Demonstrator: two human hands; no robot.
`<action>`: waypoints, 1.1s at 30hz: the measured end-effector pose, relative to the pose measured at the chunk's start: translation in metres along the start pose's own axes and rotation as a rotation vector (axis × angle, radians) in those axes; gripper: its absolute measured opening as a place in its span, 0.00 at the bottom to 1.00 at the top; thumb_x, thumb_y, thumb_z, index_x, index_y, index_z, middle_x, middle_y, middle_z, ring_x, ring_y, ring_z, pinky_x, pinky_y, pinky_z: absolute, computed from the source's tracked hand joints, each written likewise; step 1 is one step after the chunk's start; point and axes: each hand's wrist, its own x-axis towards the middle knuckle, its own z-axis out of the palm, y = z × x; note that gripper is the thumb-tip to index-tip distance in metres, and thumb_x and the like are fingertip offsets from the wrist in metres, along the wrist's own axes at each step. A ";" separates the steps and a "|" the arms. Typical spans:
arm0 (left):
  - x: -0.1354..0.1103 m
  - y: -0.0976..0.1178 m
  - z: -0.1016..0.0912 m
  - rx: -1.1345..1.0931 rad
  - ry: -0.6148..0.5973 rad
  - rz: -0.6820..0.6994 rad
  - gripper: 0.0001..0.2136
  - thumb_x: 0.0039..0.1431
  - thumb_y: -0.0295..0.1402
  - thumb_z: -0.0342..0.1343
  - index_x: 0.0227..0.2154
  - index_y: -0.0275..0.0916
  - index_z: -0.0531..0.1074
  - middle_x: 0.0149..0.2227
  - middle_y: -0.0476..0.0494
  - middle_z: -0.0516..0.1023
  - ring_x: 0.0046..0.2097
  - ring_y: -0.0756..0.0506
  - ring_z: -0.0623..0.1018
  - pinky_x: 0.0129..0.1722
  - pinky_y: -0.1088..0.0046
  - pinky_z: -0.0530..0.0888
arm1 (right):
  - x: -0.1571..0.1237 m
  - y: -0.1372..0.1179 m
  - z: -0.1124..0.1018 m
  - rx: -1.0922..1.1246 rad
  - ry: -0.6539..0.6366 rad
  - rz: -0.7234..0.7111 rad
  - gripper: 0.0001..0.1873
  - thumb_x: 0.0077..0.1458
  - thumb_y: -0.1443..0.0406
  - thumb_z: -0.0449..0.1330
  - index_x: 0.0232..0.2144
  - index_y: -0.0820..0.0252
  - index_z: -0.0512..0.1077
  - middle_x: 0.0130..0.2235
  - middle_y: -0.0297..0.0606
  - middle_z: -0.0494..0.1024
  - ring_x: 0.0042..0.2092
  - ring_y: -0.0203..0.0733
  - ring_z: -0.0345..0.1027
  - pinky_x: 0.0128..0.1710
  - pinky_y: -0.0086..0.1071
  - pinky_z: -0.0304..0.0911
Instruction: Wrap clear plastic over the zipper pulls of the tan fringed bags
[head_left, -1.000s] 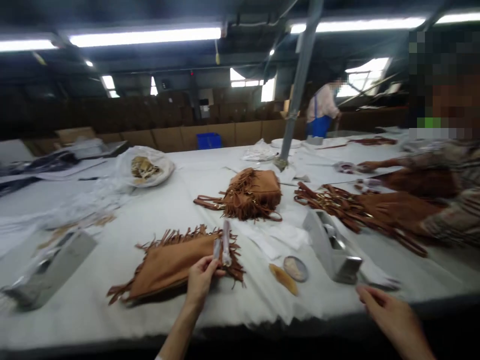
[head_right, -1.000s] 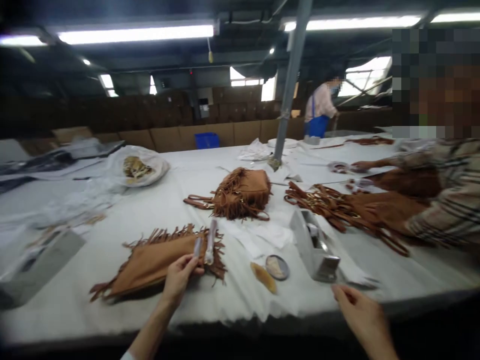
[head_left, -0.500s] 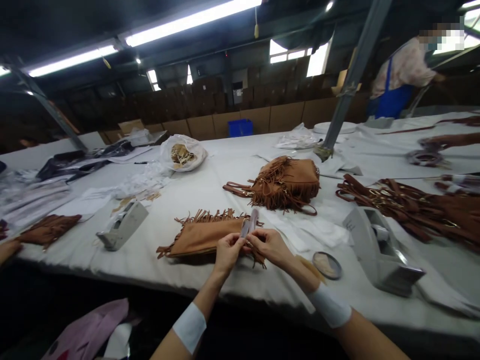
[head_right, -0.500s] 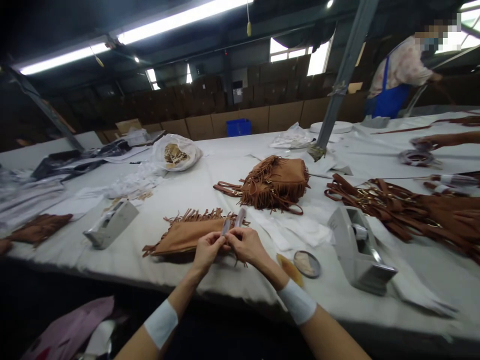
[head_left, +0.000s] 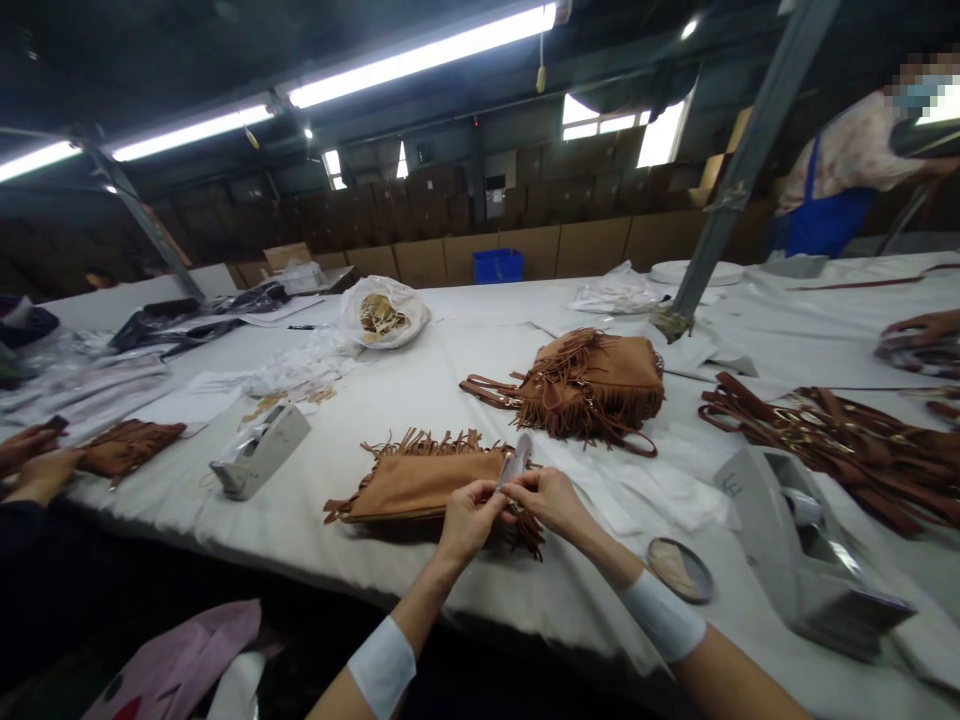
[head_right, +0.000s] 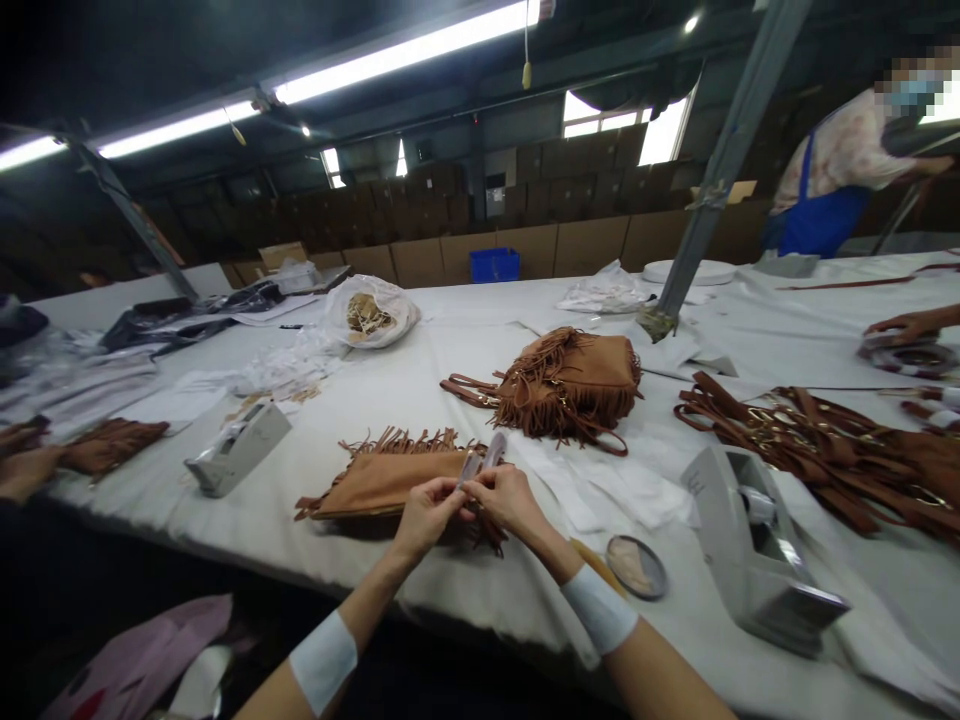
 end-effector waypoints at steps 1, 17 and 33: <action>-0.001 0.001 0.000 -0.006 -0.005 -0.004 0.13 0.50 0.40 0.61 0.34 0.34 0.77 0.30 0.42 0.82 0.27 0.45 0.81 0.26 0.75 0.74 | 0.001 0.001 0.000 0.028 -0.001 0.030 0.14 0.45 0.58 0.60 0.18 0.62 0.75 0.17 0.33 0.72 0.22 0.35 0.62 0.22 0.26 0.53; -0.001 -0.009 0.003 -0.085 0.115 0.014 0.24 0.51 0.42 0.61 0.46 0.41 0.59 0.29 0.46 0.82 0.23 0.46 0.80 0.25 0.74 0.74 | 0.001 -0.005 0.021 0.388 0.050 0.229 0.10 0.40 0.64 0.60 0.13 0.63 0.69 0.14 0.30 0.68 0.18 0.30 0.56 0.17 0.25 0.50; 0.003 -0.006 0.004 -0.101 0.168 -0.059 0.13 0.47 0.41 0.63 0.30 0.34 0.79 0.25 0.43 0.81 0.22 0.46 0.78 0.25 0.73 0.74 | 0.003 0.006 0.016 0.237 -0.015 -0.055 0.16 0.47 0.58 0.59 0.15 0.61 0.68 0.16 0.29 0.67 0.21 0.33 0.58 0.21 0.26 0.52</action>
